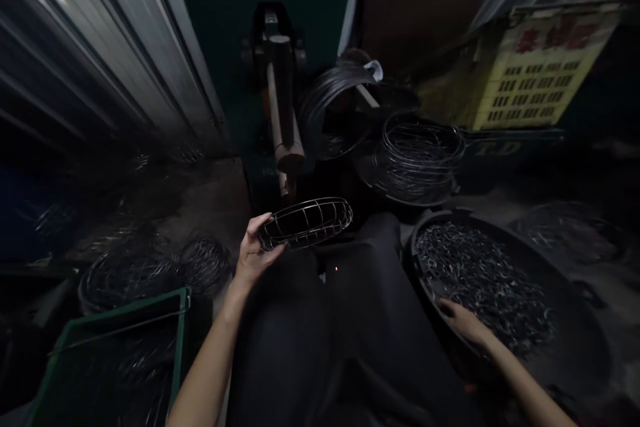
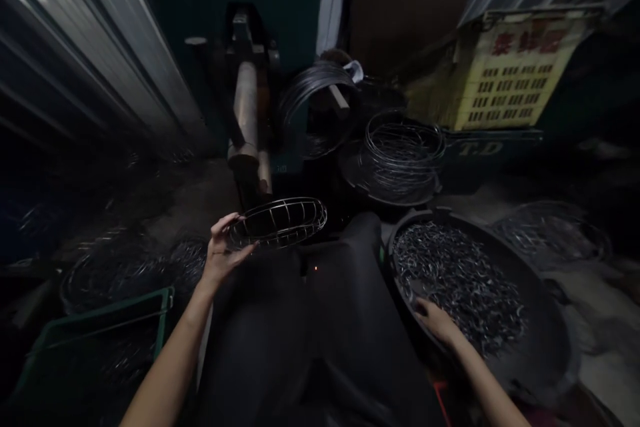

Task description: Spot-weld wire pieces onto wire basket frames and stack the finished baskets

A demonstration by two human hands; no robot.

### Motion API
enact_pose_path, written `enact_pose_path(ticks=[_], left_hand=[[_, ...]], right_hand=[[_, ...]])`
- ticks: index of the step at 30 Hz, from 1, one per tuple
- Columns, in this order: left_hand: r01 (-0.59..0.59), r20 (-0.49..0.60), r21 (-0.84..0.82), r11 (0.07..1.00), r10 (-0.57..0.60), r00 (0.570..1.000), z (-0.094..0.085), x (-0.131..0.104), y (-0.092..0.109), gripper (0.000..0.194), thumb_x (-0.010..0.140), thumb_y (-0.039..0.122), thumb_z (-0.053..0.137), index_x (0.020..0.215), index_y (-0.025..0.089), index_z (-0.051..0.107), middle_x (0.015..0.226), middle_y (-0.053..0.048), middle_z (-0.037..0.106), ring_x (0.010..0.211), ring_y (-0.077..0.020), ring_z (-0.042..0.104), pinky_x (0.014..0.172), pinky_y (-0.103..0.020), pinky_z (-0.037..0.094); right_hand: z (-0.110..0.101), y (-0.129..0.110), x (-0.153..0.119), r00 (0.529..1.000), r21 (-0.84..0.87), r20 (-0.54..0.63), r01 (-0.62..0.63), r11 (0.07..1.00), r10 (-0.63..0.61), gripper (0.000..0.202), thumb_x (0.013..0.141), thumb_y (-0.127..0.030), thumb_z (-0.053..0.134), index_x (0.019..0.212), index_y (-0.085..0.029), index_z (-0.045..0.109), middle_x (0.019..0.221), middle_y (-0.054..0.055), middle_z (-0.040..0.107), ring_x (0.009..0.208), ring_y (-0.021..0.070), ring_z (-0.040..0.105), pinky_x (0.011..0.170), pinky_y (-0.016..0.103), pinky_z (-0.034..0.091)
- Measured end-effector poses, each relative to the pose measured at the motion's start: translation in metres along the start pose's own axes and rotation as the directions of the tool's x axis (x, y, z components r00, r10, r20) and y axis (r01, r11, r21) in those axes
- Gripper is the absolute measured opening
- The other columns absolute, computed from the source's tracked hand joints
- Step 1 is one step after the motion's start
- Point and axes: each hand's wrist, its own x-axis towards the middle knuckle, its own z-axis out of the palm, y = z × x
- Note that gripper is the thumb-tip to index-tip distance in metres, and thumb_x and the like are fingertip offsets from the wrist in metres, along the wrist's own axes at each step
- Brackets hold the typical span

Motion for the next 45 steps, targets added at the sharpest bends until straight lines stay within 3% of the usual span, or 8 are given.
enact_pose_path(ticks=[4,11,14,17,21,24,34,45], left_hand=[[0.005,0.073,0.076,0.997,-0.011,0.997,-0.006,0.008,0.019,0.054,0.074,0.027,0.071,0.124,0.022,0.049,0.114,-0.008,0.055,0.107,-0.0210,0.056,0.093,-0.038,0.049],[0.043,0.095,0.142,0.989,-0.057,0.994,-0.007,0.012,0.027,0.055,0.073,0.024,0.071,0.124,0.022,0.052,0.109,-0.006,0.055,0.100,-0.0190,0.057,0.089,-0.035,0.049],[0.036,0.089,0.151,0.988,-0.050,0.995,-0.002,0.013,0.032,0.054,0.072,0.023,0.071,0.123,0.022,0.053,0.107,-0.006,0.054,0.098,-0.0186,0.057,0.088,-0.034,0.049],[0.021,0.105,0.144,0.989,-0.037,0.994,0.000,0.016,0.037,0.053,0.073,0.023,0.070,0.123,0.023,0.053,0.108,-0.006,0.054,0.098,-0.0185,0.057,0.087,-0.033,0.050],[0.024,0.099,0.143,0.989,-0.038,0.994,-0.006,0.016,0.039,0.054,0.073,0.027,0.070,0.123,0.023,0.052,0.106,-0.005,0.056,0.097,-0.0190,0.057,0.087,-0.034,0.049],[0.052,0.071,0.165,0.985,-0.065,0.995,-0.011,0.012,0.039,0.056,0.071,0.031,0.072,0.123,0.022,0.053,0.105,-0.005,0.056,0.097,-0.0195,0.056,0.088,-0.035,0.049],[0.092,0.071,0.204,0.975,-0.108,0.992,-0.017,0.008,0.038,0.058,0.071,0.037,0.072,0.124,0.023,0.052,0.106,-0.005,0.056,0.096,-0.0180,0.054,0.087,-0.034,0.048],[0.092,0.061,0.217,0.972,-0.107,0.992,-0.024,0.008,0.034,0.057,0.071,0.035,0.072,0.124,0.023,0.052,0.107,-0.005,0.056,0.098,-0.0189,0.055,0.088,-0.035,0.048]], right_hand=[[0.004,0.005,-0.007,0.976,0.093,0.206,-0.093,0.991,0.072,0.018,0.055,-0.044,0.055,0.055,-0.028,0.064,0.067,0.003,0.070,0.072,0.0301,0.067,0.067,0.038,0.051],[-0.040,-0.031,-0.019,0.944,0.498,-0.165,-0.170,0.850,0.285,0.036,0.063,-0.048,0.060,0.086,-0.022,0.068,0.077,0.008,0.071,0.074,0.0290,0.067,0.072,0.043,0.053],[-0.035,-0.097,-0.028,0.967,0.676,-0.244,0.117,0.728,0.071,0.040,0.071,-0.048,0.063,0.100,-0.020,0.067,0.089,0.008,0.072,0.079,0.0229,0.067,0.075,0.037,0.054],[-0.008,-0.146,-0.030,0.909,0.525,-0.292,0.412,0.745,-0.297,0.025,0.082,-0.039,0.055,0.092,-0.021,0.069,0.088,0.005,0.071,0.080,0.0196,0.067,0.076,0.035,0.055],[0.022,-0.147,-0.036,0.716,0.096,-0.239,0.690,0.717,-0.656,0.031,0.091,-0.020,0.039,0.099,-0.022,0.068,0.092,0.006,0.070,0.083,0.0175,0.063,0.076,0.033,0.054],[0.026,-0.131,-0.047,0.655,-0.143,-0.107,0.734,0.664,-0.748,0.033,0.091,-0.015,0.038,0.108,-0.021,0.066,0.102,0.008,0.068,0.090,0.0190,0.058,0.080,0.034,0.050],[0.031,-0.121,-0.065,0.765,-0.161,-0.293,0.552,0.819,-0.573,0.030,0.093,-0.031,0.042,0.110,-0.017,0.062,0.097,0.013,0.062,0.090,0.0242,0.052,0.082,0.039,0.046],[0.018,-0.085,-0.060,0.841,-0.198,-0.140,0.494,0.847,-0.523,0.030,0.094,-0.037,0.032,0.093,-0.018,0.055,0.082,0.011,0.058,0.080,0.0244,0.053,0.075,0.037,0.045]])
